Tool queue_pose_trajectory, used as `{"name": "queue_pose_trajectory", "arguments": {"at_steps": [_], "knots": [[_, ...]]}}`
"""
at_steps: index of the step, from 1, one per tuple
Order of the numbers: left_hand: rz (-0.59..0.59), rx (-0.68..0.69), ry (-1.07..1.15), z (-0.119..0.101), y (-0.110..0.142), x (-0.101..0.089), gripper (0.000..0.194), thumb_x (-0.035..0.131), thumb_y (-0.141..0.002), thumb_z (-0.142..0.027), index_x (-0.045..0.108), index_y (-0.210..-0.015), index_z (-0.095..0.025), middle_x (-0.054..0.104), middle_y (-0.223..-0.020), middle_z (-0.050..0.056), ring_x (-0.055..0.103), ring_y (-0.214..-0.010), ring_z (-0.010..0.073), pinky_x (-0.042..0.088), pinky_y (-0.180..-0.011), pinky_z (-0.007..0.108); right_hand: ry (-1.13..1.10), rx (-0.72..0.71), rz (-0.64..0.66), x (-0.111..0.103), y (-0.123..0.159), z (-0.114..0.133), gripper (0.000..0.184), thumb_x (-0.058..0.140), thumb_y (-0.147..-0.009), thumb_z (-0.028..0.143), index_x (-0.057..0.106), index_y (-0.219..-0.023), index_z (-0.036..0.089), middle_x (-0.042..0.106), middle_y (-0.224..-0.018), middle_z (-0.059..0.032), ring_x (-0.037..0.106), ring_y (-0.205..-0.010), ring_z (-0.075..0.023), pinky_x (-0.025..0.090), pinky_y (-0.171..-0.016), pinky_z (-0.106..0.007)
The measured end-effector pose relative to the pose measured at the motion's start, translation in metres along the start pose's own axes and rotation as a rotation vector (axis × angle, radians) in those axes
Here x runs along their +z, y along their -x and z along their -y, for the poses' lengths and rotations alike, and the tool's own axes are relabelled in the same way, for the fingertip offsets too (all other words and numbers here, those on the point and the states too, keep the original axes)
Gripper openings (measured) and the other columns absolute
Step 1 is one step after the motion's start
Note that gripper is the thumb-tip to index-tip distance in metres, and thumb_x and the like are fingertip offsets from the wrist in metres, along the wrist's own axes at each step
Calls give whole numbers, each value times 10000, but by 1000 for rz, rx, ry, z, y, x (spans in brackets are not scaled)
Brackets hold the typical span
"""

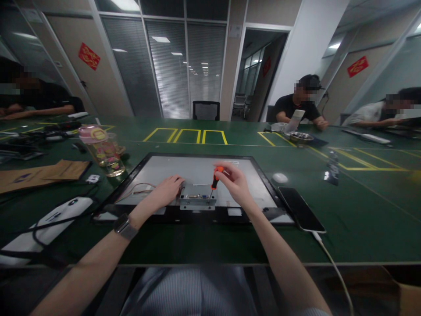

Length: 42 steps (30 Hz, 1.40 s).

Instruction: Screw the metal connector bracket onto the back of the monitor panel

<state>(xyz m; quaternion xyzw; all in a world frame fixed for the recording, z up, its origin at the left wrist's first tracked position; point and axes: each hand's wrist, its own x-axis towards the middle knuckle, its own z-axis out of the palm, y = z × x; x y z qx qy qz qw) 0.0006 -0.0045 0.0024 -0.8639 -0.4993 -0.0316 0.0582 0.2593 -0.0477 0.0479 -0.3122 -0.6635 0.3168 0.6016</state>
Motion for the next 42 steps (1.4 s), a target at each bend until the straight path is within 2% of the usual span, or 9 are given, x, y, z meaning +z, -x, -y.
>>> {"name": "queue_pose_trajectory", "arguments": {"at_steps": [3, 8, 10, 15, 22, 27, 31, 36, 42], "knots": [[-5, -4, -4, 0, 0, 1, 347, 396, -904, -109, 545, -1215, -149, 570, -1224, 156, 576, -1092, 252, 446, -929, 381, 122, -52, -103, 2, 1, 0, 156, 686, -820, 333, 701, -958, 261, 631, -908, -21, 624, -831, -171, 544, -798, -347], [8, -5, -5, 0, -1, 0, 351, 397, -899, -105, 548, -1213, -148, 575, -1211, 163, 581, -1072, 251, 456, -913, 384, 35, -26, -15, 3, 2, 1, 298, 470, -958, 357, 639, -1180, 253, 679, -1057, -66, 659, -954, -215, 525, -890, -442], [6, -2, -1, 0, 0, 0, 343, 402, -901, -112, 550, -1209, -149, 574, -1210, 162, 581, -1069, 252, 456, -911, 386, 27, -22, -24, 3, 3, -1, 286, 514, -939, 352, 636, -1183, 265, 685, -1048, -56, 662, -936, -211, 532, -879, -434], [-15, 1, 6, 0, 1, -1, 326, 420, -904, -118, 552, -1201, -151, 574, -1204, 154, 579, -1082, 254, 453, -913, 377, 132, -80, -131, 3, 2, -4, 152, 673, -836, 322, 697, -981, 282, 638, -971, -29, 621, -891, -187, 546, -785, -339], [-10, 3, -8, 0, 0, 0, 340, 429, -899, -120, 547, -1218, -129, 575, -1207, 160, 580, -1080, 267, 459, -904, 386, 33, -15, 21, 3, 4, 4, 293, 499, -951, 344, 625, -1204, 267, 680, -1053, -55, 668, -932, -215, 529, -892, -446], [-19, 11, -19, 0, 0, 0, 338, 408, -907, -112, 546, -1215, -135, 576, -1206, 152, 581, -1073, 265, 463, -897, 384, 68, -48, -92, 3, 3, -2, 175, 671, -844, 313, 695, -1014, 278, 638, -946, -24, 622, -862, -177, 541, -800, -345], [-20, 10, -21, 0, 0, 0, 345, 404, -906, -106, 541, -1222, -128, 575, -1201, 150, 579, -1071, 261, 461, -901, 377, -71, 21, -74, 4, 2, -5, 151, 698, -823, 348, 704, -954, 275, 630, -862, -7, 609, -799, -162, 528, -756, -326], [-19, 6, -22, 0, 0, 1, 338, 413, -904, -106, 543, -1214, -136, 579, -1193, 153, 582, -1060, 250, 453, -909, 375, -273, 111, 26, 6, 1, 3, 254, 627, -875, 427, 682, -1073, 278, 674, -902, -26, 640, -894, -199, 493, -891, -409], [-8, 5, -22, 0, 0, 1, 346, 416, -901, -113, 539, -1224, -133, 574, -1203, 147, 578, -1071, 260, 461, -896, 376, -399, 157, 54, 6, 1, 2, 153, 716, -810, 402, 702, -901, 279, 658, -946, -11, 629, -925, -194, 442, -1003, -454]]}}
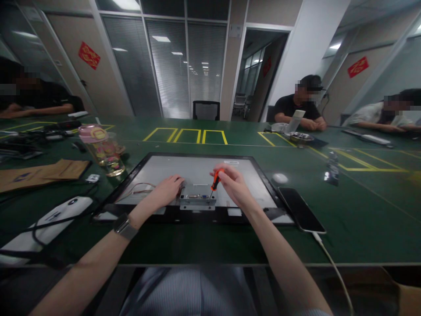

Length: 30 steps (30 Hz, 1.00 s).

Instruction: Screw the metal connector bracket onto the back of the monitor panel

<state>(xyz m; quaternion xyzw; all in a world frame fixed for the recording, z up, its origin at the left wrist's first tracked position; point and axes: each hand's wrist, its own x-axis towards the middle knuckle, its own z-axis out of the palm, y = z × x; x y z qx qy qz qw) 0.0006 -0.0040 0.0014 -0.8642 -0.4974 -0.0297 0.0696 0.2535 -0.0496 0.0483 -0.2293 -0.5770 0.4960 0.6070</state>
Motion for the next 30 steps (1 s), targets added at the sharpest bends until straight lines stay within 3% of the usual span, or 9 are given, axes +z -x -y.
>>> {"name": "queue_pose_trajectory", "arguments": {"at_steps": [5, 10, 13, 22, 27, 30], "knots": [[-2, 1, -2, -1, 1, -3, 352, 401, -905, -106, 537, -1228, -132, 571, -1212, 141, 577, -1070, 248, 454, -909, 372, -33, 8, 6, 1, -1, 0, 198, 646, -863, 410, 678, -1009, 282, 669, -892, -20, 637, -906, -205, 429, -1013, -478], [-1, -5, -1, -2, 1, -3, 339, 395, -914, -122, 537, -1222, -134, 574, -1207, 141, 576, -1073, 253, 459, -894, 366, -41, -16, 13, 1, -1, 1, 158, 623, -881, 390, 691, -944, 261, 658, -1008, -34, 620, -973, -207, 413, -1041, -466], [-6, -6, 0, -2, 1, -3, 341, 387, -912, -113, 540, -1216, -135, 574, -1210, 141, 575, -1078, 251, 455, -903, 363, 9, -41, -8, 0, -1, 1, 129, 656, -863, 370, 702, -923, 266, 642, -951, -16, 615, -924, -185, 416, -1048, -446], [-7, 8, -7, 0, 0, 0, 342, 420, -893, -100, 549, -1209, -127, 579, -1194, 147, 582, -1063, 252, 454, -912, 367, 151, -82, -3, -2, -1, -3, 259, 564, -923, 409, 648, -1130, 279, 693, -1024, -47, 664, -951, -216, 468, -970, -465], [-11, 4, -5, -1, 0, -1, 340, 417, -894, -99, 552, -1206, -125, 581, -1196, 152, 580, -1073, 258, 456, -915, 373, 343, -177, -96, -4, 0, -7, 211, 719, -804, 288, 682, -1011, 296, 651, -886, -1, 635, -841, -172, 531, -820, -354], [-11, 0, -13, -1, 0, -1, 351, 407, -899, -99, 542, -1222, -123, 578, -1203, 152, 581, -1072, 261, 458, -908, 374, 425, -208, -117, -3, 1, -5, 222, 729, -786, 287, 689, -1005, 293, 625, -908, -5, 618, -833, -167, 530, -825, -350]]}}
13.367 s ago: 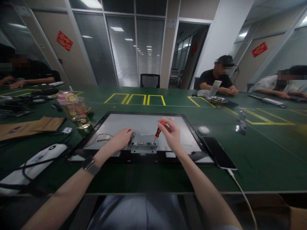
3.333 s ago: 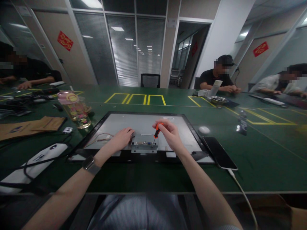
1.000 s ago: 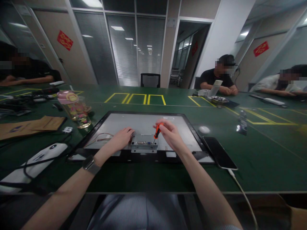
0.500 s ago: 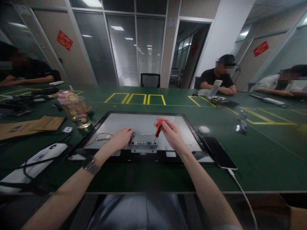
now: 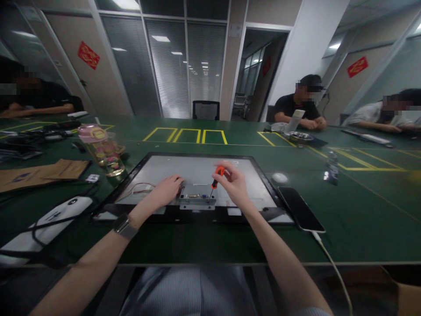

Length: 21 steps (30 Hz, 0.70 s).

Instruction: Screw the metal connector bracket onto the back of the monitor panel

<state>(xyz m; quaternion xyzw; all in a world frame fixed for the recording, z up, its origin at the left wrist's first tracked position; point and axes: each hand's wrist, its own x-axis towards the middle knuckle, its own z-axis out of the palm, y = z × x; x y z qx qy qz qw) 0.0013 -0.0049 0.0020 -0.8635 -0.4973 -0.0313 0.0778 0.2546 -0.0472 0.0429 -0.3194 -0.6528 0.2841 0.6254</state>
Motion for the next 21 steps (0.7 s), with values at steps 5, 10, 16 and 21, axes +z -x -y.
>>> {"name": "queue_pose_trajectory", "arguments": {"at_steps": [5, 10, 16, 21], "knots": [[8, 0, 6, 1, -1, 2, 323, 418, -906, -119, 551, -1200, -138, 576, -1201, 152, 582, -1067, 250, 454, -907, 369, -38, 37, 88, -2, 1, 2, 304, 509, -944, 347, 614, -1224, 291, 660, -1069, -47, 643, -958, -202, 502, -922, -438], [4, 1, 19, 0, 0, -1, 337, 410, -902, -111, 544, -1209, -145, 576, -1201, 150, 575, -1071, 247, 453, -915, 373, 17, -10, -3, 0, 1, 4, 202, 670, -841, 286, 689, -1041, 300, 612, -957, -19, 598, -902, -184, 512, -855, -365], [12, -3, 42, -1, 2, -5, 339, 396, -909, -117, 539, -1215, -153, 573, -1210, 151, 571, -1082, 252, 450, -923, 385, 23, -8, -35, 0, 1, 5, 121, 655, -855, 319, 703, -959, 280, 581, -933, -28, 570, -863, -184, 507, -784, -341], [12, -4, 16, 0, 0, -1, 349, 404, -899, -105, 539, -1218, -152, 573, -1213, 149, 578, -1076, 252, 453, -910, 376, -243, 86, 52, 0, 0, 4, 205, 578, -911, 380, 675, -1058, 276, 648, -932, -33, 614, -888, -199, 490, -872, -403]]}}
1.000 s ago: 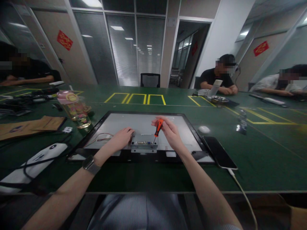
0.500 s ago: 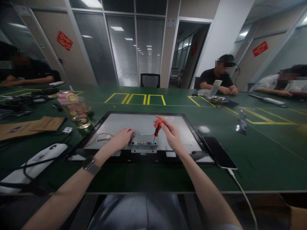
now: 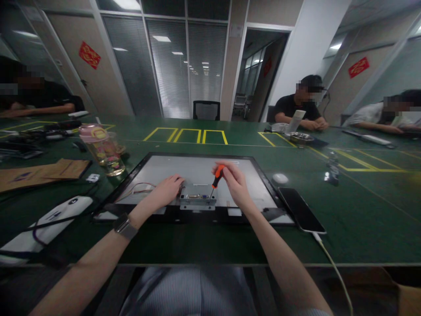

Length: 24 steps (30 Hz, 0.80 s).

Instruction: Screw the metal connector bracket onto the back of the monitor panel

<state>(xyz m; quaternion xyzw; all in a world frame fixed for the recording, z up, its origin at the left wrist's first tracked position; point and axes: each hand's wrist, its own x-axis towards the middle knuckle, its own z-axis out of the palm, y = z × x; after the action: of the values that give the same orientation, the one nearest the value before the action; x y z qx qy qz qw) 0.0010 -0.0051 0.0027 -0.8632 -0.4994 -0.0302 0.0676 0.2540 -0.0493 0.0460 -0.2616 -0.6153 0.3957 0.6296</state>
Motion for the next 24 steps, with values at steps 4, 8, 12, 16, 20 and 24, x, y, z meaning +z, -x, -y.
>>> {"name": "queue_pose_trajectory", "arguments": {"at_steps": [4, 8, 12, 16, 20, 24], "knots": [[-15, 2, -6, 1, 0, 3, 344, 394, -905, -110, 541, -1214, -148, 577, -1206, 143, 579, -1067, 246, 456, -907, 370, -106, 48, 5, 1, 0, 2, 135, 673, -845, 384, 705, -918, 276, 649, -917, -16, 622, -889, -190, 480, -915, -400], [-19, 9, -3, 1, -1, 3, 346, 397, -903, -104, 539, -1216, -143, 575, -1206, 146, 575, -1075, 251, 455, -910, 377, -112, 104, 13, 1, 0, 4, 211, 662, -849, 426, 690, -1008, 289, 663, -893, -15, 638, -886, -195, 476, -939, -426], [-10, 2, 3, 2, -1, 4, 336, 417, -897, -110, 543, -1205, -150, 571, -1209, 145, 574, -1078, 252, 456, -908, 377, -115, 112, 45, 3, -1, 8, 261, 618, -869, 460, 670, -1035, 265, 687, -935, -41, 656, -911, -227, 481, -927, -456], [-17, 9, 5, 1, -1, 3, 328, 425, -903, -122, 538, -1210, -145, 569, -1206, 151, 575, -1078, 257, 454, -908, 381, -79, 102, 70, 0, -1, 7, 234, 635, -868, 410, 672, -1052, 270, 687, -989, -41, 649, -939, -221, 477, -930, -442], [-7, 2, 21, 0, 0, 0, 324, 420, -904, -107, 544, -1200, -154, 572, -1204, 152, 577, -1081, 253, 449, -910, 379, 109, 12, -4, -6, 0, -1, 174, 714, -808, 320, 695, -978, 286, 632, -926, -13, 608, -870, -186, 512, -817, -365], [-13, 8, 18, 0, 0, -1, 331, 405, -903, -97, 549, -1197, -143, 580, -1188, 152, 580, -1074, 252, 451, -913, 379, 159, -29, -49, -6, 1, -4, 132, 686, -832, 344, 703, -948, 282, 596, -915, -15, 593, -853, -179, 510, -779, -341]]}}
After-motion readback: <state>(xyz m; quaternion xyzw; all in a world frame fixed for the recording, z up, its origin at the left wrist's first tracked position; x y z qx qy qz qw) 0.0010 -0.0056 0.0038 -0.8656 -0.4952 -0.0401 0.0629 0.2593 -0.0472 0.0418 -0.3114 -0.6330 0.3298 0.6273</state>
